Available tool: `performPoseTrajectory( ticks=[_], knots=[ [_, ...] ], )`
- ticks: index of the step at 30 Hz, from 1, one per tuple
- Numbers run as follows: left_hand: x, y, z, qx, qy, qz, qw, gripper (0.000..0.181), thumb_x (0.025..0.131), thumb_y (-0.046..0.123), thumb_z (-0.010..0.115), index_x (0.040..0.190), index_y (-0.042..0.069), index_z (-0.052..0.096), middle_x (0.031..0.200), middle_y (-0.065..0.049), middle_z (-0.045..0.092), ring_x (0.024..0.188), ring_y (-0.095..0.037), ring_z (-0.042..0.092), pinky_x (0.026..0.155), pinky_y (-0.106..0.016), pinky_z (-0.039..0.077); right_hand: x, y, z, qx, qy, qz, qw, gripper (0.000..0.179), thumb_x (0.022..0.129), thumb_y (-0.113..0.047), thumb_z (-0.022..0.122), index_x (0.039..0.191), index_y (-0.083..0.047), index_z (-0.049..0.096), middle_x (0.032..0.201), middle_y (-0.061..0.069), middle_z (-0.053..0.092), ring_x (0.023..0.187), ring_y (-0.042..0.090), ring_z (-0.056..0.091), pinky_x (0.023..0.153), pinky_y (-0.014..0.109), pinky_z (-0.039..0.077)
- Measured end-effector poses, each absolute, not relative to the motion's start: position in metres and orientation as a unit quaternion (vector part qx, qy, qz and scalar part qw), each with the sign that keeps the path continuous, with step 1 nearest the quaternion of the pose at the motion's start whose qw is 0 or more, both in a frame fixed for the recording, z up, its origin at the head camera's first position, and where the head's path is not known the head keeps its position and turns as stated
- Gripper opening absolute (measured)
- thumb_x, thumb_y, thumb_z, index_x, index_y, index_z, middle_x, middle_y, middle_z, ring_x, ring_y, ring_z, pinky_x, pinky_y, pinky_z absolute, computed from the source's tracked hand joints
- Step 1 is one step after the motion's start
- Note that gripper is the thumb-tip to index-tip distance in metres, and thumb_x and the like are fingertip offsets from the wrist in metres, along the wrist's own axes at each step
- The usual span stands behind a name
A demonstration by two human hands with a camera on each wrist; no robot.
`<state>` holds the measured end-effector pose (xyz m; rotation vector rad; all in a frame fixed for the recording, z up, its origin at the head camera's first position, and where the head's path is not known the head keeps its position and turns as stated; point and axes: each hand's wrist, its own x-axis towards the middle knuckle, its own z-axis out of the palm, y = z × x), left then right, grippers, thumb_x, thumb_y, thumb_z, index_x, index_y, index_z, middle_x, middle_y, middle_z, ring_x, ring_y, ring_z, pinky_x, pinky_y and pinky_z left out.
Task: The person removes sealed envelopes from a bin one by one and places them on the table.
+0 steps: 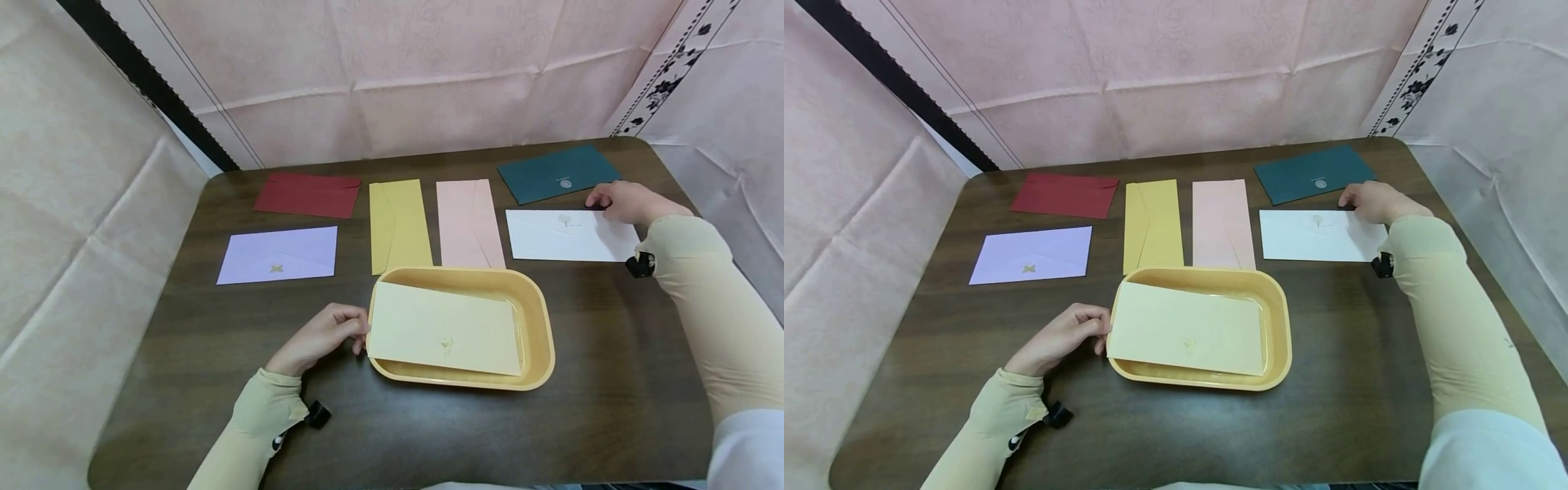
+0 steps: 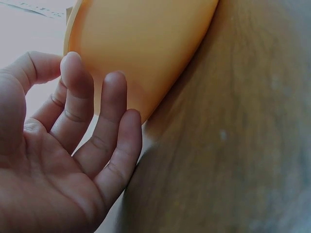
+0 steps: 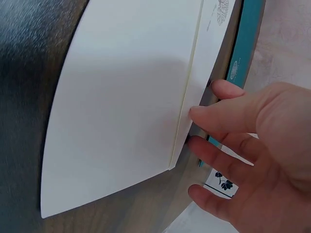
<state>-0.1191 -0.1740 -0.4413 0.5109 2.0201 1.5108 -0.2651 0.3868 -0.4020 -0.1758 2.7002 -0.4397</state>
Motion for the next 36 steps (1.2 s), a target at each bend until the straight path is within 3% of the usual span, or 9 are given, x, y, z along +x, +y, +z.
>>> performPoseTrajectory(
  ticks=[12,17,25,31,36],
  knots=[
    [-0.121,-0.175,-0.446,0.207,0.740,0.575,0.279,0.025,0.098,0.003,0.050,0.075,0.000,0.059,0.063,-0.009,0.056,0.068,-0.025,0.060,0.070,-0.030,0.045,-0.269,0.380,-0.401,-0.086,0.975,-0.137,0.153,0.035,0.094,0.009,0.049,0.129,0.012,0.048,0.118,0.037,0.052,0.110,0.051,0.049,0.095,0.065,0.039],
    [-0.120,-0.175,-0.446,0.202,0.739,0.578,0.281,0.025,0.098,0.004,0.050,0.075,0.000,0.059,0.063,-0.010,0.056,0.068,-0.025,0.060,0.069,-0.030,0.045,-0.271,0.360,-0.391,-0.125,0.976,-0.130,0.125,0.034,0.096,0.005,0.050,0.129,0.011,0.051,0.112,0.032,0.054,0.102,0.045,0.053,0.090,0.061,0.043],
    [-0.119,-0.175,-0.446,0.201,0.738,0.580,0.280,0.025,0.098,0.003,0.049,0.076,0.000,0.059,0.064,-0.010,0.056,0.068,-0.025,0.060,0.068,-0.029,0.046,-0.279,0.310,-0.375,-0.169,0.968,-0.139,0.123,0.041,0.100,-0.001,0.051,0.139,0.006,0.046,0.122,0.031,0.052,0.112,0.046,0.052,0.093,0.061,0.043],
    [-0.119,-0.175,-0.446,0.204,0.738,0.579,0.281,0.025,0.099,0.004,0.050,0.076,0.001,0.060,0.064,-0.009,0.056,0.068,-0.025,0.060,0.068,-0.029,0.046,-0.272,0.260,-0.363,-0.229,0.956,-0.143,0.111,0.038,0.101,-0.004,0.055,0.137,0.002,0.051,0.127,0.025,0.054,0.116,0.041,0.054,0.095,0.056,0.045],
    [-0.120,-0.175,-0.446,0.211,0.746,0.570,0.274,0.025,0.098,0.005,0.051,0.075,0.002,0.059,0.062,-0.007,0.057,0.069,-0.027,0.061,0.069,-0.029,0.045,-0.261,0.218,-0.356,-0.279,0.944,-0.147,0.100,0.031,0.099,-0.005,0.059,0.130,-0.002,0.059,0.120,0.016,0.059,0.102,0.032,0.060,0.089,0.048,0.050]
  ],
)
